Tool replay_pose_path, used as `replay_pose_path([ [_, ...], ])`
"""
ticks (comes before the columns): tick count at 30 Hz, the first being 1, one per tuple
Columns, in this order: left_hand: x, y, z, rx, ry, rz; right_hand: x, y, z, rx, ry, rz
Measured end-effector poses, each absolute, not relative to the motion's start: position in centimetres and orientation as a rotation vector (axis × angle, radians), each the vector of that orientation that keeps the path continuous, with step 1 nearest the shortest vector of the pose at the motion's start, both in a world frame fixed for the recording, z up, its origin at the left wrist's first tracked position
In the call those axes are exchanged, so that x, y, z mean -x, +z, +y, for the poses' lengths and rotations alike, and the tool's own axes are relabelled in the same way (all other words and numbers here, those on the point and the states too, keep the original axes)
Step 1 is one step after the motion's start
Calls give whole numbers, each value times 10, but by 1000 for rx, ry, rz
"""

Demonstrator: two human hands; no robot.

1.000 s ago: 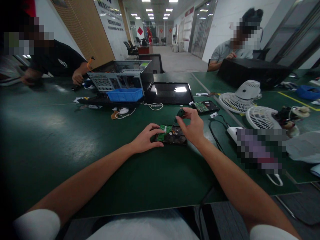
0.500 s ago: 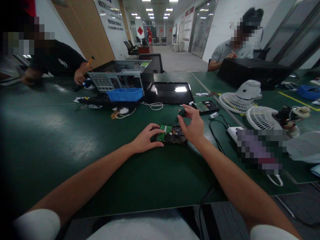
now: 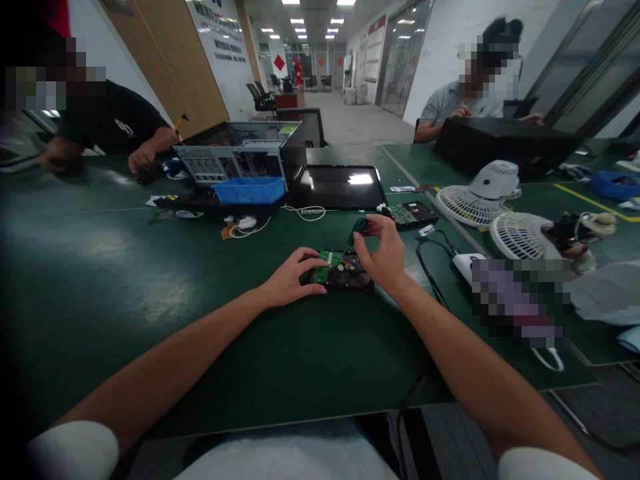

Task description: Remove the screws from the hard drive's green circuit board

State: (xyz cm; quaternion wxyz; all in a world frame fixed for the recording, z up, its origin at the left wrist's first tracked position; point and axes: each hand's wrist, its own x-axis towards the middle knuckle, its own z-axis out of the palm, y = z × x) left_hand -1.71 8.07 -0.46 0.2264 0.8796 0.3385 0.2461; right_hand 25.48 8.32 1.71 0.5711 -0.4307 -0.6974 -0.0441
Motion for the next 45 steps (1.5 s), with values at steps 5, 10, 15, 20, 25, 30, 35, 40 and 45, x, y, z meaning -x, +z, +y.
replay_pose_path([
  [5, 17, -5, 81, -2430, 683, 932, -256, 18, 83, 1017, -112, -1655],
  [10, 16, -7, 82, -2436, 709, 922, -256, 21, 81, 1058, -162, -1678],
  [15, 16, -7, 82, -2431, 715, 924, -254, 23, 78, 1079, -161, -1675],
  [20, 17, -6, 81, -2441, 695, 931, -254, 26, 78, 1039, -206, -1703],
  [25, 17, -5, 81, -2433, 688, 935, -254, 27, 77, 1042, -202, -1740],
  [30, 17, -7, 81, -2437, 692, 938, -254, 24, 78, 991, -33, -1772],
  [35, 17, -9, 82, -2450, 688, 957, -253, 20, 80, 1001, 31, -1749],
  [40, 16, -14, 84, -2475, 740, 946, -252, 22, 79, 1032, -83, -1756],
  [45, 15, -12, 82, -2487, 739, 941, -251, 21, 79, 1030, -67, -1749],
])
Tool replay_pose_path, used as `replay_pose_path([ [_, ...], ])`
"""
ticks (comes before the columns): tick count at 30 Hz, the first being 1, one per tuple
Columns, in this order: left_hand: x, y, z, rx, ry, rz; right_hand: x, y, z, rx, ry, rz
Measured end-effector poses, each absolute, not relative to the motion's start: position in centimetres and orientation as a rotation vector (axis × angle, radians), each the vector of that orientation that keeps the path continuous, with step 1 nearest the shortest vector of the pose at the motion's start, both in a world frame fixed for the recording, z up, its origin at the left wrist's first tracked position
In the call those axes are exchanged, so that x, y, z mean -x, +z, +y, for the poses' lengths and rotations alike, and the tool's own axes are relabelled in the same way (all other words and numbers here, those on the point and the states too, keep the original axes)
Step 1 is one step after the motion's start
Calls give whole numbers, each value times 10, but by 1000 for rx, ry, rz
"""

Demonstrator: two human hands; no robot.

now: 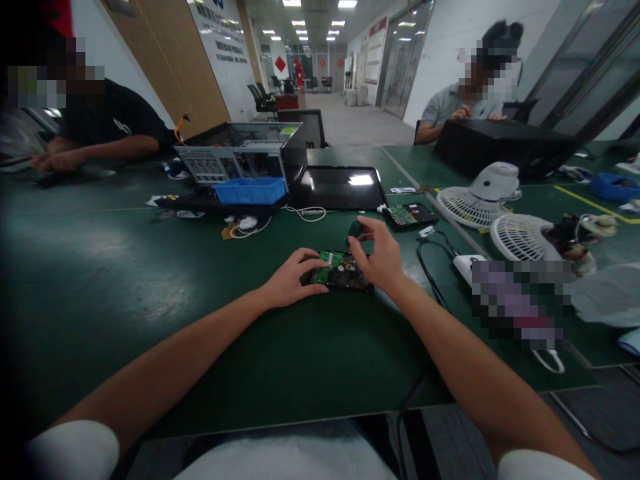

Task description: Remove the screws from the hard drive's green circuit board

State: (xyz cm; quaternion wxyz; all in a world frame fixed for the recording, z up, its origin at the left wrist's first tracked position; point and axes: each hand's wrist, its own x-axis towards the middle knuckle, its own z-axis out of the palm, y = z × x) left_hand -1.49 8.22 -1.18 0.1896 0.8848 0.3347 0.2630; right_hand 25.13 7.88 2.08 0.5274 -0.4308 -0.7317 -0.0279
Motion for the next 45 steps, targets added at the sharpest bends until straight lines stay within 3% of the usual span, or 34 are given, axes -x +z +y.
replay_pose_path([
  [6, 15, -9, 81, -2470, 720, 956, -252, 13, 85, 1005, 76, -1693],
  [20, 16, -8, 80, -2465, 712, 954, -253, 18, 81, 1002, -117, -1722],
  [27, 15, -12, 82, -2484, 757, 930, -254, 14, 87, 887, -55, -1689],
  [37, 16, -10, 81, -2474, 711, 957, -254, 24, 82, 976, -273, -1690],
  [45, 15, -8, 80, -2466, 732, 949, -252, 21, 79, 927, -54, -1706],
])
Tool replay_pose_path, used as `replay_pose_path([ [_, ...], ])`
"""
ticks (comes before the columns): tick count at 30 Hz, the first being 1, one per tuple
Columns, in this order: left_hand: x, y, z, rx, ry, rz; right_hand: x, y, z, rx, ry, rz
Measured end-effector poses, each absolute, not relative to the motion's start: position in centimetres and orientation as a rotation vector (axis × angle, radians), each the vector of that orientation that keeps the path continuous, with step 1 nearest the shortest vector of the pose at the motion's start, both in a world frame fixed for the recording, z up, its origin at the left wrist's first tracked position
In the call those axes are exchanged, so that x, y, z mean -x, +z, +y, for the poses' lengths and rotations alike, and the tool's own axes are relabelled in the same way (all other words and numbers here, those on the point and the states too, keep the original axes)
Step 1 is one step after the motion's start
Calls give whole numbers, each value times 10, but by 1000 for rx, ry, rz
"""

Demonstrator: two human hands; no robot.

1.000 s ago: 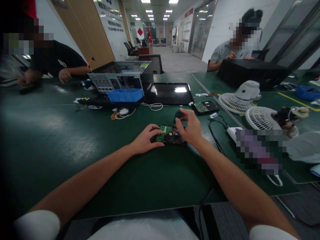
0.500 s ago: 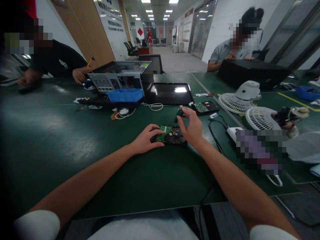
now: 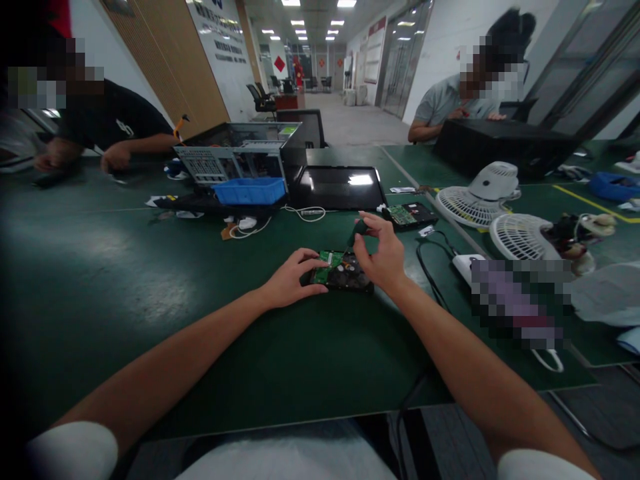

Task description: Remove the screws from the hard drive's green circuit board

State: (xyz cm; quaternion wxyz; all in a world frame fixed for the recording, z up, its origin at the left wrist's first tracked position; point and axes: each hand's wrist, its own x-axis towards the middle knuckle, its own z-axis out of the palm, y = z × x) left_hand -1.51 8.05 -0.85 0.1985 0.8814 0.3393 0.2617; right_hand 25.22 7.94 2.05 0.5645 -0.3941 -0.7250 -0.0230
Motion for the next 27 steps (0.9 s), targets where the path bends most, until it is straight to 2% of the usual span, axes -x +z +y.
replay_pose_path([
  [7, 16, -7, 80, -2456, 701, 964, -253, 23, 78, 1017, -150, -1673],
  [14, 15, -11, 81, -2469, 745, 937, -253, 19, 79, 970, -6, -1720],
  [20, 15, -10, 81, -2472, 706, 955, -253, 24, 78, 1053, -169, -1704],
  [27, 15, -8, 80, -2468, 725, 948, -254, 24, 78, 993, -77, -1747],
])
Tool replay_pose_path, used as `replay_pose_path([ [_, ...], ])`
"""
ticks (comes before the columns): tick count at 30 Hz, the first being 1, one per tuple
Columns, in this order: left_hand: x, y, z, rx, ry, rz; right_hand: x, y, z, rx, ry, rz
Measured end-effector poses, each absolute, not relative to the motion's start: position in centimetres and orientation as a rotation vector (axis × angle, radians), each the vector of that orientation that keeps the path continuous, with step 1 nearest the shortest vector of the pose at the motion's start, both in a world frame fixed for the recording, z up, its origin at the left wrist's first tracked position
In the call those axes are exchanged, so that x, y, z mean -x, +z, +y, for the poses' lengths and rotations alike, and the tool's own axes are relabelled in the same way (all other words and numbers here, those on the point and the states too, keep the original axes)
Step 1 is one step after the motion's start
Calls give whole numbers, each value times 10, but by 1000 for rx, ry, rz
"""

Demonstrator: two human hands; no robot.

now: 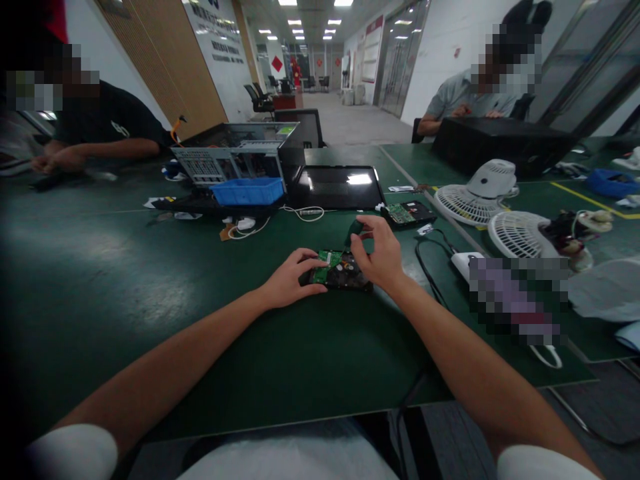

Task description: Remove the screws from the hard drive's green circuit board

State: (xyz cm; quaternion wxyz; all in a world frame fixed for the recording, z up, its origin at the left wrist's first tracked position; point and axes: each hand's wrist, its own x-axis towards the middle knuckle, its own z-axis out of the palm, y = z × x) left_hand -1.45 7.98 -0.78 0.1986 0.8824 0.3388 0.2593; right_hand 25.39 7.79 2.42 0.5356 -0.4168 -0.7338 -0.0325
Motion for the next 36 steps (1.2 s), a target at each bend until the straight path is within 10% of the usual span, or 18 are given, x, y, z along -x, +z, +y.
replay_pose_path([
  [36, 17, -15, 84, -2492, 721, 943, -249, 23, 74, 979, -79, -1734],
])
